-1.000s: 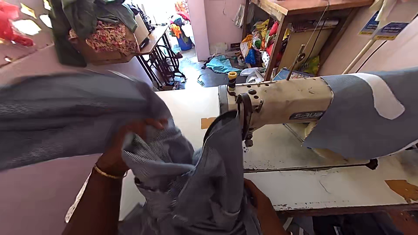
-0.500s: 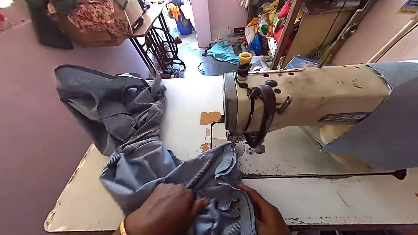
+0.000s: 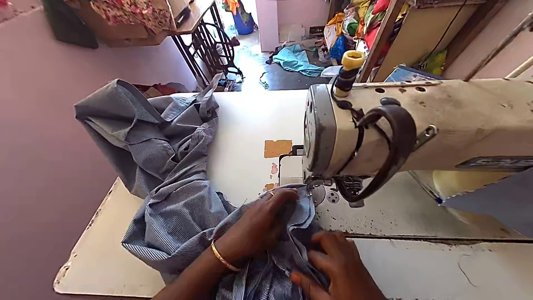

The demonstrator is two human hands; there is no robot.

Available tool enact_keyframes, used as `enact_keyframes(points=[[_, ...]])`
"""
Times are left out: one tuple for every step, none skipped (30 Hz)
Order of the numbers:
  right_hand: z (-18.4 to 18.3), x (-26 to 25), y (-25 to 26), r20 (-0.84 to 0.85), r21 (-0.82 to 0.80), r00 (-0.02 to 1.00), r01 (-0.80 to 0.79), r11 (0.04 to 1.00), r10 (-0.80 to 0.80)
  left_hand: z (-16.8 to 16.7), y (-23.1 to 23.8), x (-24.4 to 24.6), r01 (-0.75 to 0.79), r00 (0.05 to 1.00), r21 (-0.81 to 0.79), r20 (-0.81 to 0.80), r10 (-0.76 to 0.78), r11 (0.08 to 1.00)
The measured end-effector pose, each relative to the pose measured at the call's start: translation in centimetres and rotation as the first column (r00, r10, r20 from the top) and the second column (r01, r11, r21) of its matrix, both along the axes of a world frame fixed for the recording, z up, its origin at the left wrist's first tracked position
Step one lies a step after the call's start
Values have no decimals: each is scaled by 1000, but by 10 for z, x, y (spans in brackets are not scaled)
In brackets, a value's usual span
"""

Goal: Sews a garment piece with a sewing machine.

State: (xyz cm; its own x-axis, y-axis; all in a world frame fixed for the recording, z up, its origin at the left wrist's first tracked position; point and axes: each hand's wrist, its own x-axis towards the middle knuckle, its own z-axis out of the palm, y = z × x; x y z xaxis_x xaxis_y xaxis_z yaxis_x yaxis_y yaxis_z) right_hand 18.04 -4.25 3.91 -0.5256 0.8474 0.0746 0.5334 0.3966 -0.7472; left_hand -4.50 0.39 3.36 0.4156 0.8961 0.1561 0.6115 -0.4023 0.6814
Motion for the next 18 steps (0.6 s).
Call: enact_keyframes(points=[[4, 0, -4, -54, -54, 999, -10, 998, 7, -7, 1, -3, 19, 1000, 46, -2, -19, 999], [9, 0, -7, -151, -157, 988, -14, 987, -10, -11, 1, -5, 38, 999, 71, 2, -39, 997], [15, -1, -9, -273, -285, 961, -39, 958, -42, -11, 1, -6, 56, 998, 71, 12, -57, 996], [20, -2, -9, -384, -388, 920, -87, 917, -75, -10, 1, -4, 62, 998, 84, 4, -62, 995], [22, -6, -9, -464, -442, 881, -143, 885, -90, -10, 2, -1, 58, 998, 123, -25, -55, 991], [22, -10, -10, -512, -442, 857, -196, 876, -66, -9, 5, 3, 45, 997, 194, -73, -32, 980], [19, -12, -11, -534, -410, 846, -256, 875, -3, -9, 7, 8, 32, 994, 285, -108, -2, 958], [17, -11, -10, -542, -363, 836, -321, 875, 82, -8, 11, 11, 28, 992, 360, -123, 18, 933], [15, -7, -7, -533, -302, 832, -356, 884, 152, -7, 14, 11, 41, 992, 398, -123, 9, 917], [12, 1, -4, -502, -221, 846, -324, 920, 178, -8, 17, 8, 61, 994, 398, -103, -21, 915], [8, 12, 2, -453, -132, 875, -255, 958, 171, -11, 19, 4, 71, 997, 382, -56, -54, 921], [3, 23, 10, -383, -26, 912, -170, 985, 147, -13, 21, 0, 73, 997, 353, 6, -80, 933], [-7, 30, 20, -281, 97, 954, -82, 992, 107, -13, 23, -3, 75, 994, 317, 57, -98, 945], [-19, 34, 27, -163, 212, 985, -22, 977, 58, -12, 25, -4, 80, 990, 290, 86, -109, 954], [-31, 34, 30, -58, 307, 998, -8, 952, 28, -11, 26, -4, 82, 989, 284, 93, -113, 955], [-39, 33, 30, 33, 376, 999, -28, 926, 17, -11, 27, -3, 85, 990, 296, 79, -113, 951], [-44, 31, 27, 118, 431, 993, -59, 901, 8, -10, 27, -2, 94, 993, 319, 43, -114, 943], [-47, 29, 23, 177, 471, 984, -83, 879, -2, -10, 26, -2, 112, 993, 358, -13, -115, 927]])
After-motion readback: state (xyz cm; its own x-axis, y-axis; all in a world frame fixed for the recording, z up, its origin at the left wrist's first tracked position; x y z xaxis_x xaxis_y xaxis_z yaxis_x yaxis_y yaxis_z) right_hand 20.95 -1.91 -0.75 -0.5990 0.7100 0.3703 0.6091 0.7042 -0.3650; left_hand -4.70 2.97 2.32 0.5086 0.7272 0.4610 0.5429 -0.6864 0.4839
